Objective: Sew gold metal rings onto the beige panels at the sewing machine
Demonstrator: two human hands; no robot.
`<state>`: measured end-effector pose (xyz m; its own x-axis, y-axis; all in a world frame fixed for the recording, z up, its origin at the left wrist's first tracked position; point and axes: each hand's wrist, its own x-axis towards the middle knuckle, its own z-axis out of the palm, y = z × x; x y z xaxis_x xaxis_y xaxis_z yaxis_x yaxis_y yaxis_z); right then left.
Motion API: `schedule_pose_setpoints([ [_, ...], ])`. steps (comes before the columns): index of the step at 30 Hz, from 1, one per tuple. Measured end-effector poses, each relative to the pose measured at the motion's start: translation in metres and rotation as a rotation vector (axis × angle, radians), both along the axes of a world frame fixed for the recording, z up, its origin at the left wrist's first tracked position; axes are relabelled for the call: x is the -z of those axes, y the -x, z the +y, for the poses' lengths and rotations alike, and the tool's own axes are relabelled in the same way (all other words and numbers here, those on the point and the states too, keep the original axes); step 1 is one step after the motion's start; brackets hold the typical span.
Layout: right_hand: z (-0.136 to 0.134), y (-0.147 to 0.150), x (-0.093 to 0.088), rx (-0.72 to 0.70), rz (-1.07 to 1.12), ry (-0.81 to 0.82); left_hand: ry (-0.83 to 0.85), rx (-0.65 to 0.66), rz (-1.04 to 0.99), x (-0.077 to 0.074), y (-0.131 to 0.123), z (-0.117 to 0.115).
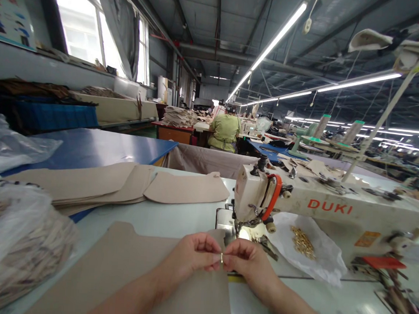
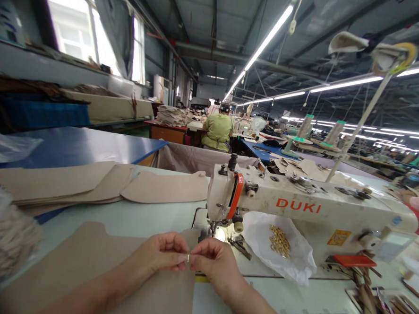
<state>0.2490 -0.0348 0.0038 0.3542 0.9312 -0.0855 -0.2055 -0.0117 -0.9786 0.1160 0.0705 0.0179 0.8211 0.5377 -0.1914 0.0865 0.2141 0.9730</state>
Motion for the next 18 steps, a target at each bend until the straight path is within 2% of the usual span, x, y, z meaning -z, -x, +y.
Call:
schedule_pose_setpoints([
  [4,-0.001,-0.001,0.0033,0.036,0.136,-0.053,0.117,-0.05,-0.023,0.0024,-0.0019,0.0007],
  [8,0.0006,0.0017,0.0037,0.045,0.183,-0.09,0.197,0.009,-0.022,0.0015,-0.0043,-0.0022],
  [12,0.0033,0.0049,0.004,0.07,0.158,-0.087,0.189,0.021,-0.006,-0.0006,-0.0065,-0.0058],
  [18,0.0047,0.0064,0.0047,0.027,0.091,-0.07,0.163,0.042,-0.001,0.0005,-0.0079,-0.0062],
])
